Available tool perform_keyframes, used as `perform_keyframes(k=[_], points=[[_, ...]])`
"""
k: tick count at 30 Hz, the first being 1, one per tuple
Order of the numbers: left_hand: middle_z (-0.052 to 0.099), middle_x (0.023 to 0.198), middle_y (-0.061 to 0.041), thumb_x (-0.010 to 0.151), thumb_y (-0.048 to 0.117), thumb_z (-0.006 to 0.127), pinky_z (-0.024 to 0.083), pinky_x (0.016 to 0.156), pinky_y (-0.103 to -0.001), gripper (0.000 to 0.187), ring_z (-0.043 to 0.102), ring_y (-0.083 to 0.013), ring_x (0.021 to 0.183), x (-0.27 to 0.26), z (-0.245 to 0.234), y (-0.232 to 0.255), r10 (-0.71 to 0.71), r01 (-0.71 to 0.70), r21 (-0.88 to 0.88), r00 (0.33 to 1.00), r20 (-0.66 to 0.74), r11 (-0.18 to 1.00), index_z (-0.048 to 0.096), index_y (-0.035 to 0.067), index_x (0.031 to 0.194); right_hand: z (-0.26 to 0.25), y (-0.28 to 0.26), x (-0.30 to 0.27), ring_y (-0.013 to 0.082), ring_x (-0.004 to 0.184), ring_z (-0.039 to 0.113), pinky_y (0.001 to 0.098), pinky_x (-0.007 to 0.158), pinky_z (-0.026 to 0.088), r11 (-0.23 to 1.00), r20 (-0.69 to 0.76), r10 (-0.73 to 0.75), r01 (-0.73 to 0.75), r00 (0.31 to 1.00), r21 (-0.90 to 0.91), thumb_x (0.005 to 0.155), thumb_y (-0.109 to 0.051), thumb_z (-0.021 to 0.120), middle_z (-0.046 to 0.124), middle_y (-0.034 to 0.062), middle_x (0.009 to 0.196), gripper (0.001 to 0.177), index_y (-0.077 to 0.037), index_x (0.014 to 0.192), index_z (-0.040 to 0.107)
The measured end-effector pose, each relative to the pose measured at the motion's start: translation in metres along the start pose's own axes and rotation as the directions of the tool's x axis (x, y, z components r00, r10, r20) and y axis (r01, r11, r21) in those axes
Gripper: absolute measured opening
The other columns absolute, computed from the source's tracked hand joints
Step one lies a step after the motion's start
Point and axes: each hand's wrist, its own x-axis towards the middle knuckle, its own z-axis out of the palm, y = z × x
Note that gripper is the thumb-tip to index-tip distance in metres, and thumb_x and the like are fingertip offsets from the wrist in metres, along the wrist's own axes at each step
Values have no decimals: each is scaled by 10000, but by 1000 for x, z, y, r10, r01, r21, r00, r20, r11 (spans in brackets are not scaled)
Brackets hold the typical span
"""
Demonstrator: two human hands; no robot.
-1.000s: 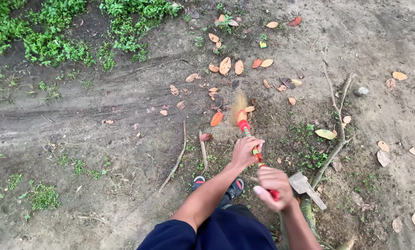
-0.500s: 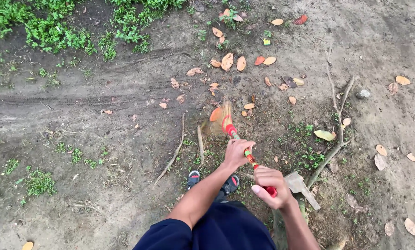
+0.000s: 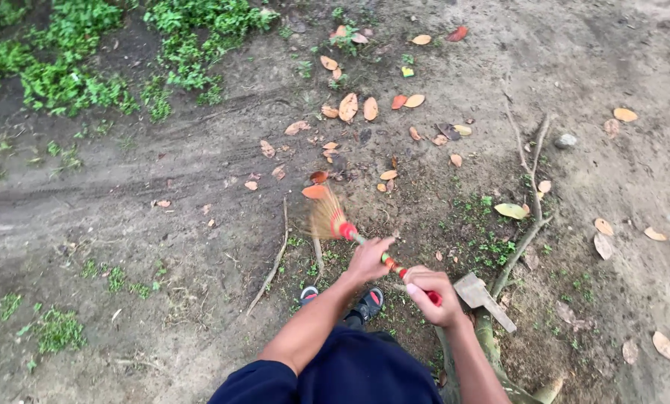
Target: Sweeping fallen leaves and debris from a dirt path using a small hand broom.
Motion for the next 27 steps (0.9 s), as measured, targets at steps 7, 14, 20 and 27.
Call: perform_keyframes(k=[7, 14, 20, 27], points=[[731, 975, -67, 794, 292, 735, 560, 774, -499, 310, 707, -335, 949, 37, 22, 31, -60, -16, 183, 913, 403, 983, 755, 264, 1101, -12, 2, -11, 266, 539, 411, 399, 664, 387, 985, 78, 76, -63, 994, -160, 802, -42, 629, 405, 74, 543, 324, -44, 567, 406], [700, 1014, -6, 850, 173, 652, 554, 703, -396, 234, 701, -238, 933, 75, 32, 52, 148, -149, -126, 989, -12, 981, 694, 220, 1076, -3, -28, 31, 296, 645, 519, 421, 713, 435, 896, 249, 18, 95, 968, -433, 800, -111, 674, 490, 80, 627, 248, -74, 631, 497], [709, 1034, 6, 757, 125, 715, 541, 813, -356, 288, 695, -217, 1009, 87, -2, 33, 240, -262, -73, 944, -227, 962, 687, 200, 1034, 10, -25, 46, 265, 630, 510, 384, 676, 449, 954, -5, -130, 123, 992, -275, 816, -86, 685, 486, 81, 647, 233, -33, 671, 512], [728, 975, -38, 716, 195, 795, 465, 907, -441, 393, 676, -289, 994, 55, -106, -8, 144, -149, -3, 959, -246, 989, 680, 169, 1091, 14, 3, 86, 215, 688, 543, 379, 742, 504, 981, -72, -112, 122, 991, 148, 868, -43, 581, 553, 65, 705, 193, -18, 686, 519]])
